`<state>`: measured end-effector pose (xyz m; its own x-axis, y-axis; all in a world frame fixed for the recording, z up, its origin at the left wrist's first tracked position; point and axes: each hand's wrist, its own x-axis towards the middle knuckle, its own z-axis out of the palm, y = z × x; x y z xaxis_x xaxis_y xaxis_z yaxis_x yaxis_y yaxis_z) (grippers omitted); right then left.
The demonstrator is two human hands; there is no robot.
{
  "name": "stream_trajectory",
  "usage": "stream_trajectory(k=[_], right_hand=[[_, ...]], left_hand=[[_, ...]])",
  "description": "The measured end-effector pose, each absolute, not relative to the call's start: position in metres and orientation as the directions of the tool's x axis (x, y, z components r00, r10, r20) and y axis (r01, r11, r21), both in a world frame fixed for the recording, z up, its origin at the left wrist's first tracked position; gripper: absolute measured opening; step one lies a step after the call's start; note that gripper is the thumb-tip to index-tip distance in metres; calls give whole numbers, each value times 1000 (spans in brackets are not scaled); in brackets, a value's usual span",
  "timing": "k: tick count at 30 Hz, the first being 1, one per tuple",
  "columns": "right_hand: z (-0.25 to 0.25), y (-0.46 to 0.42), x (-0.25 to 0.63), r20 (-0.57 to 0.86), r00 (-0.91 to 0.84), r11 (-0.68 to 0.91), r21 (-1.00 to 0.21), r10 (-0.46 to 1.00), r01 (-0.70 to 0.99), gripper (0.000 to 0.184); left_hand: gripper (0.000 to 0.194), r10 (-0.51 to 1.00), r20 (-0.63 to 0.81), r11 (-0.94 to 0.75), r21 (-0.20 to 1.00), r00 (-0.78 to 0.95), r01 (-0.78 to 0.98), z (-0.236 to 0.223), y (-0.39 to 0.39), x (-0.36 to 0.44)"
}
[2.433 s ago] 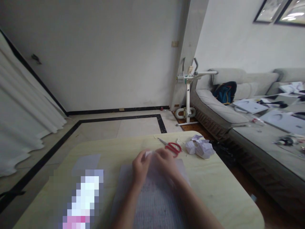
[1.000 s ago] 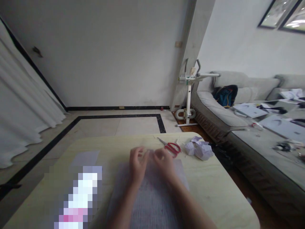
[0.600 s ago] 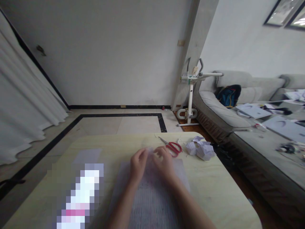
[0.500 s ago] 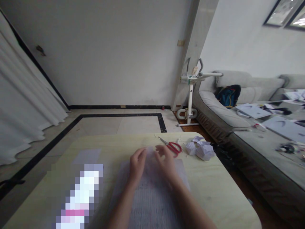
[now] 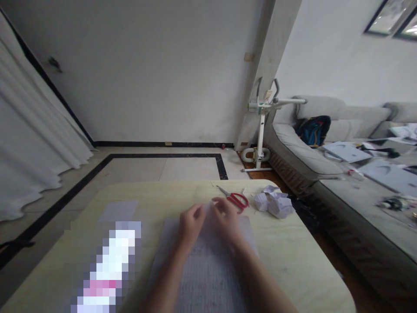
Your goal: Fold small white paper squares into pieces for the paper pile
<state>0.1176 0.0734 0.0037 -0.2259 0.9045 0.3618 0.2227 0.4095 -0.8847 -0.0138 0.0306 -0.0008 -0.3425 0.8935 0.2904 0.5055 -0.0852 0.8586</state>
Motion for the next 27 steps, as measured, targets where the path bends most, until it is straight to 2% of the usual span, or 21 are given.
stream_trajectory(k=[9,13,15,22,27], right_hand=[[3,75,118,479,-251,534,-807,842,251,24],[4,75,116,506,-243,557,-793,827,247,14],[2,75,115,495,-225,540,-809,839,233,10],[0,78,115,317,-196,349,-924,928,159,4],[7,72,115,415,-273,467,-869,868,165,4]], left_hand=[[25,881,301,-48,824,-365,565,-4,32,-15],[25,871,321,-42,802,-371,596,-2,30,-13],[27,874,334,-53,788,-354,613,-3,30,-12],[28,874,365,-102,783,-321,614,-2,29,-12],[28,858,328,-46,816,-396,576,-1,30,-11]])
